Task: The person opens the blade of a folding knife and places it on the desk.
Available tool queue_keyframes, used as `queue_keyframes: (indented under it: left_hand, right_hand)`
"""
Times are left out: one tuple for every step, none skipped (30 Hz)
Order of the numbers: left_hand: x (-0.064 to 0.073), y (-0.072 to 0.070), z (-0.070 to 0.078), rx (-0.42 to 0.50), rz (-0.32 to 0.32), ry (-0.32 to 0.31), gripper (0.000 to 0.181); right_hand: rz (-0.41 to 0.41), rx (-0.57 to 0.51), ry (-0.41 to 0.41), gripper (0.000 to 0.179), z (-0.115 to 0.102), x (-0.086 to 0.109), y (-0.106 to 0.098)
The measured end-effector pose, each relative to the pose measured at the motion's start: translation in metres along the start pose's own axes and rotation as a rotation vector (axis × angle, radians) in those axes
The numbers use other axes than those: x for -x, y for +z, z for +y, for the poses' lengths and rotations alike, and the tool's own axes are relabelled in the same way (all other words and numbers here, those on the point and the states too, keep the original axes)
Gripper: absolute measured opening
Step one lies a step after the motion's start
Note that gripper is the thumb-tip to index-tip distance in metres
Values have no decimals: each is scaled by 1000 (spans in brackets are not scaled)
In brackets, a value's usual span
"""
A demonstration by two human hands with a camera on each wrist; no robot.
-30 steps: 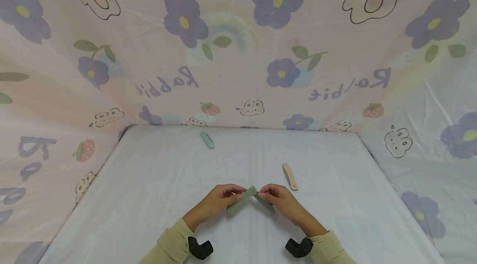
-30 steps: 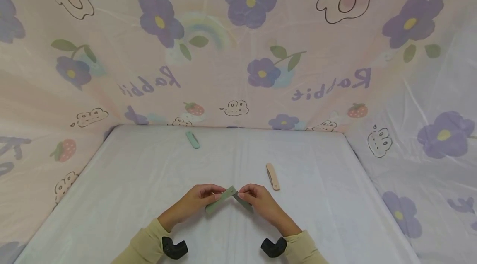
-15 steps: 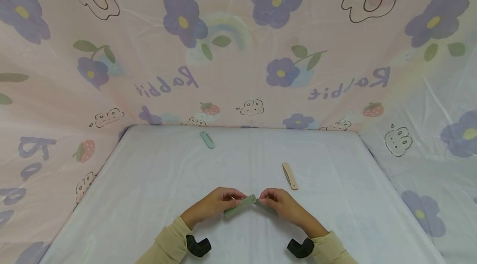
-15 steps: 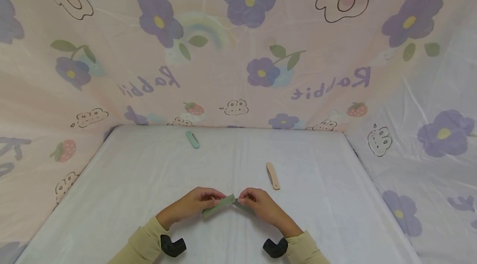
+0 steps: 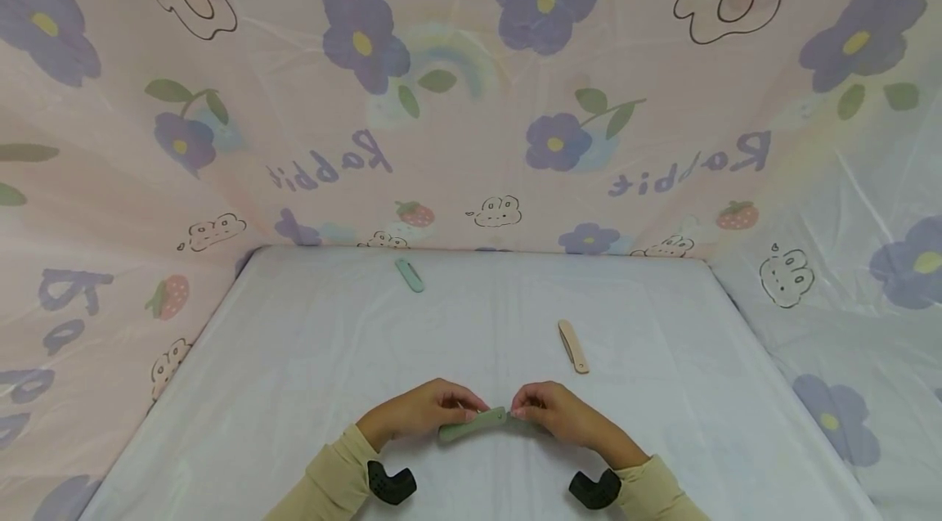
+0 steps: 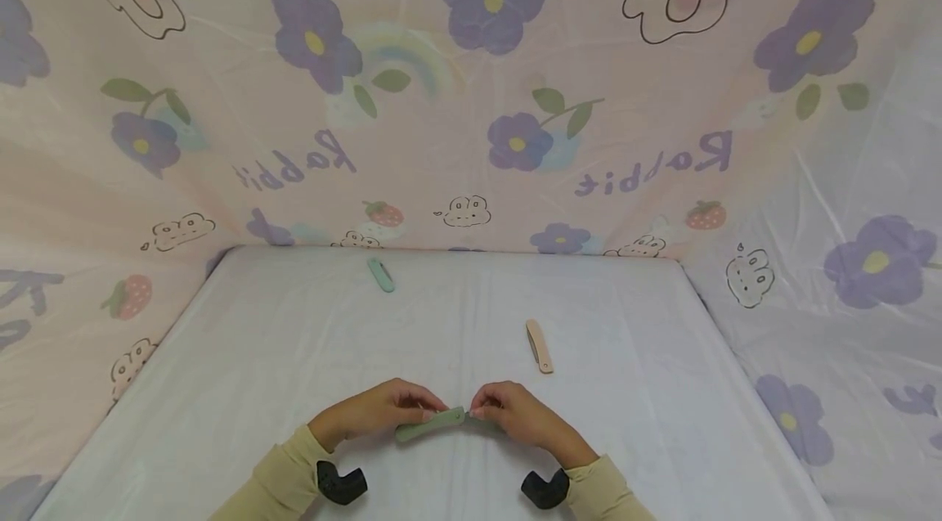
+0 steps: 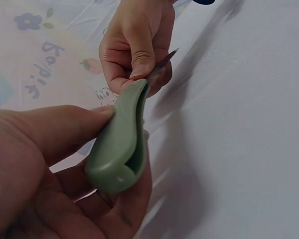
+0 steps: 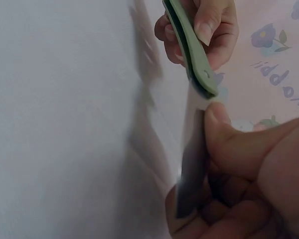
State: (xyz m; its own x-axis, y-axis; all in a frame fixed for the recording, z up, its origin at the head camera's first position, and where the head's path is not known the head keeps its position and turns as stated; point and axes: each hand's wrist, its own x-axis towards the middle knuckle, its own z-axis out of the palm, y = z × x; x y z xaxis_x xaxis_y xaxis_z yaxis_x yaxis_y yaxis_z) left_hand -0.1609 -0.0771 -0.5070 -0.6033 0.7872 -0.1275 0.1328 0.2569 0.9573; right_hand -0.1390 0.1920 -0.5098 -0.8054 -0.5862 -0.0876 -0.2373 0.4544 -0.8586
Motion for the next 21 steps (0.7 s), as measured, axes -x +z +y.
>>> queue_keyframes:
  left_hand:
    - [0, 0, 0, -4, -11, -1, 22]
    - [1, 1, 0, -7, -22, 0, 22]
    - [1, 1, 0, -10, -32, 2, 22]
    - [2, 1, 0, -15, -43, 3, 22]
    - [2, 1, 1, -18, -53, 4, 22]
    - [2, 1, 1, -22, -62, 5, 21]
    - [3, 1, 1, -22, -69, 4, 22]
    - [3, 1, 1, -22, -77, 3, 22]
    - [4, 1, 1, -24, -84, 2, 22]
    - [4, 1, 1, -23, -91, 1, 22]
    - [4, 0, 2, -20, -98, -1, 22]
    - [4, 0, 2, -17, -106, 0, 22]
    - [4, 0, 2, -15, -115, 1, 22]
    - [4, 0, 2, -10, -125, 3, 22]
    - [4, 0, 2, -7, -135, 5, 22]
    - [4, 0, 2, -3, -146, 7, 22]
    - [4, 0, 2, 0, -157, 9, 22]
    - [4, 0, 2, 1, -168, 10, 22]
    - [4, 0, 1, 0, -177, 8, 22]
    - [4, 1, 0, -2, -185, 5, 22]
    - [4, 1, 0, -7, -190, 3, 22]
  right_hand:
    - [-8, 5, -1, 12, 0, 0, 0]
    - [-16, 6, 0, 12, 0, 1, 1]
    - [-22, 9, -1, 12, 0, 1, 1]
    - [-30, 11, -2, 12, -1, 1, 2]
    - [-37, 8, -2, 12, -1, 2, 2]
    - [-44, 6, -2, 11, -2, 2, 2]
    - [-51, 1, -3, 11, -2, 2, 3]
    - [-57, -4, -2, 11, -3, 3, 3]
    - [-64, -7, -1, 10, -3, 3, 3]
    - [-72, -10, 0, 10, -3, 3, 3]
    - [-80, -16, 1, 10, -4, 4, 3]
    - [-88, -17, 0, 9, -4, 4, 4]
    - [-98, -19, 0, 10, -5, 4, 4]
    - [-110, -19, 0, 10, -5, 5, 3]
    - [-120, -17, -4, 10, -6, 5, 3]
    - [-133, -15, -6, 11, -6, 5, 3]
    - [-147, -14, -9, 11, -7, 5, 3]
    - [-159, -11, -13, 11, -7, 5, 4]
    - [-170, 1, -22, 11, -7, 5, 4]
    - [-178, 12, -31, 11, -7, 5, 4]
    - [-186, 23, -37, 11, -6, 5, 4]
